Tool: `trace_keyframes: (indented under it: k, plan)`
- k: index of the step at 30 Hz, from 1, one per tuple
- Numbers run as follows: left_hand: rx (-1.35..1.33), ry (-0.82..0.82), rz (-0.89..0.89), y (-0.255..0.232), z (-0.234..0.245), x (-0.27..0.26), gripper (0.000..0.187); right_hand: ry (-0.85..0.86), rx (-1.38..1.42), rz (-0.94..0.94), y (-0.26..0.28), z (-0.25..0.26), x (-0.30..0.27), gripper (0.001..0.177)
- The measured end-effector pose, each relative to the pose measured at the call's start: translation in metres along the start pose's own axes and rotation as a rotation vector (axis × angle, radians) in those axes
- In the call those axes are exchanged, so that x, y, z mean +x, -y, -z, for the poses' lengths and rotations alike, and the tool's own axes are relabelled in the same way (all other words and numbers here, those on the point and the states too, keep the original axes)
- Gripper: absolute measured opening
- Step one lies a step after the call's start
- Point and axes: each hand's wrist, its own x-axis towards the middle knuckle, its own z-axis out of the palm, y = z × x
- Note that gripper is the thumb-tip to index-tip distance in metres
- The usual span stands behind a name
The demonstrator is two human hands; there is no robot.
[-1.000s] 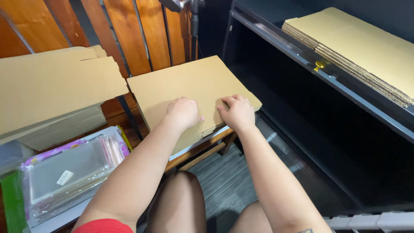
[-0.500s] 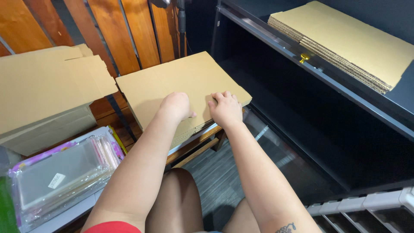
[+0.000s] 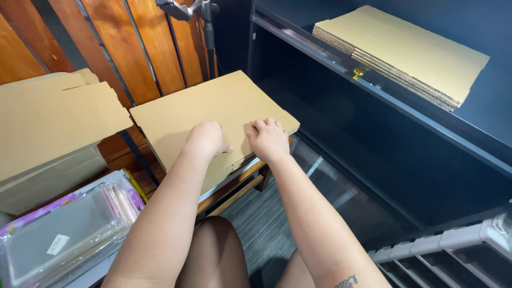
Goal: The person repeatedly picks up flat cardboard sheets from a stack on a low wooden table and places them onto a shelf in a black cabinet. The person continues this transfer until the stack on the table is depleted.
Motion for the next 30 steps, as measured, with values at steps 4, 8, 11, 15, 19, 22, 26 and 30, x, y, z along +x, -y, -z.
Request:
trace_keyframes:
  k: [4,8,11,15,19,22,26,30]
  plan:
    - [0.007,0.004,0.001,0.002,0.0,0.001,0.058,-0.007,-0.008,0.0,-0.003,-0.004,0.001,0.039]
    - [0.0,0.016,-0.006,0.001,0.0,-0.001,0.057,-0.033,-0.012,0.016,-0.005,-0.009,0.002,0.038]
    - [0.012,0.029,-0.013,0.001,-0.001,0.001,0.058,-0.038,-0.006,0.027,-0.005,-0.011,0.001,0.039]
    - [0.043,0.036,-0.015,0.0,0.001,0.004,0.06,-0.044,0.015,0.06,-0.008,-0.011,0.001,0.042]
    - [0.131,0.042,-0.011,-0.011,0.018,0.016,0.069,-0.072,0.204,0.095,-0.031,0.004,0.004,0.038]
    - [0.117,0.002,-0.016,-0.029,0.025,0.039,0.051,-0.276,0.311,0.025,-0.067,0.037,0.016,0.036]
    - [-0.149,-0.116,-0.156,-0.079,0.049,0.068,0.052,-0.768,0.188,-0.084,-0.129,0.119,0.02,0.02]
    - [-0.419,-0.286,-0.274,-0.13,0.075,0.098,0.047,-1.121,-0.006,-0.271,-0.185,0.196,0.007,0.032]
